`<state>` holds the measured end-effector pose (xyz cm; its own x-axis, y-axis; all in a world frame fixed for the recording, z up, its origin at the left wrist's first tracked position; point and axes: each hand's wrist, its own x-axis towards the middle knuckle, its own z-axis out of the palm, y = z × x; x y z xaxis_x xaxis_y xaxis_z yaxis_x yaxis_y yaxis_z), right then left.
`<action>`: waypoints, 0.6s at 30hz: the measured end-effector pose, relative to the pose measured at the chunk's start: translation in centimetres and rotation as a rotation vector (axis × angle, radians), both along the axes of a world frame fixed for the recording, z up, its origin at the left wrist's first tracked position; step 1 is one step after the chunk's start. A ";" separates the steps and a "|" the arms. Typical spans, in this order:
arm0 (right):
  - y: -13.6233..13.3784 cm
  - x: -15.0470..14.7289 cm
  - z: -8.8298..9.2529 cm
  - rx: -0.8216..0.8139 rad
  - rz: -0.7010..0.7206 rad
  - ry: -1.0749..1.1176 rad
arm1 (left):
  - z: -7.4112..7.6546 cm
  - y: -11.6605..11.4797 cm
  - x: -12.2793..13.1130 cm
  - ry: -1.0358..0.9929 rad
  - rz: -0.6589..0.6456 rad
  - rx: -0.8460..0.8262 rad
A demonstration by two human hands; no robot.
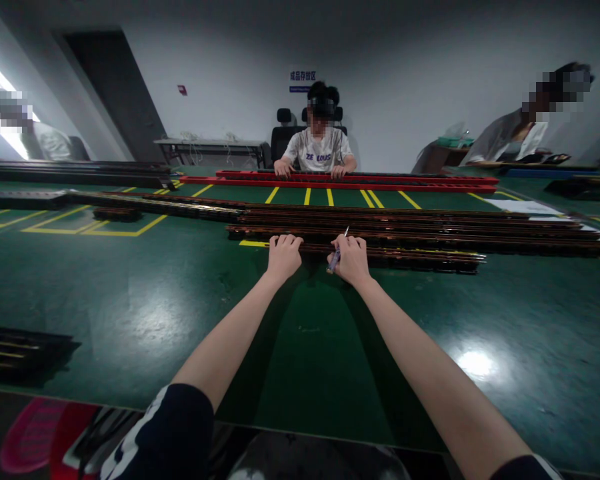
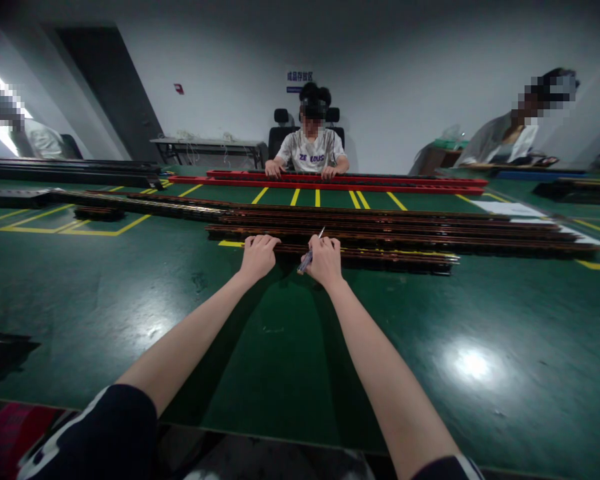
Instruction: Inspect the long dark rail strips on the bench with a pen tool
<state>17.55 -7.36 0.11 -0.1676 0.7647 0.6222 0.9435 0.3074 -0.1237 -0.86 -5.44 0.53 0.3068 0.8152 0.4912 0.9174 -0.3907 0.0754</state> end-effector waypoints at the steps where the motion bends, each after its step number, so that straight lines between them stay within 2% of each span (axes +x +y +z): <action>1: 0.0 0.0 0.0 -0.002 0.006 -0.008 | 0.0 0.0 0.0 0.001 0.002 -0.001; 18: -0.3 -0.3 0.4 -0.083 -0.023 -0.047 | 0.2 -0.2 0.1 0.003 0.006 -0.007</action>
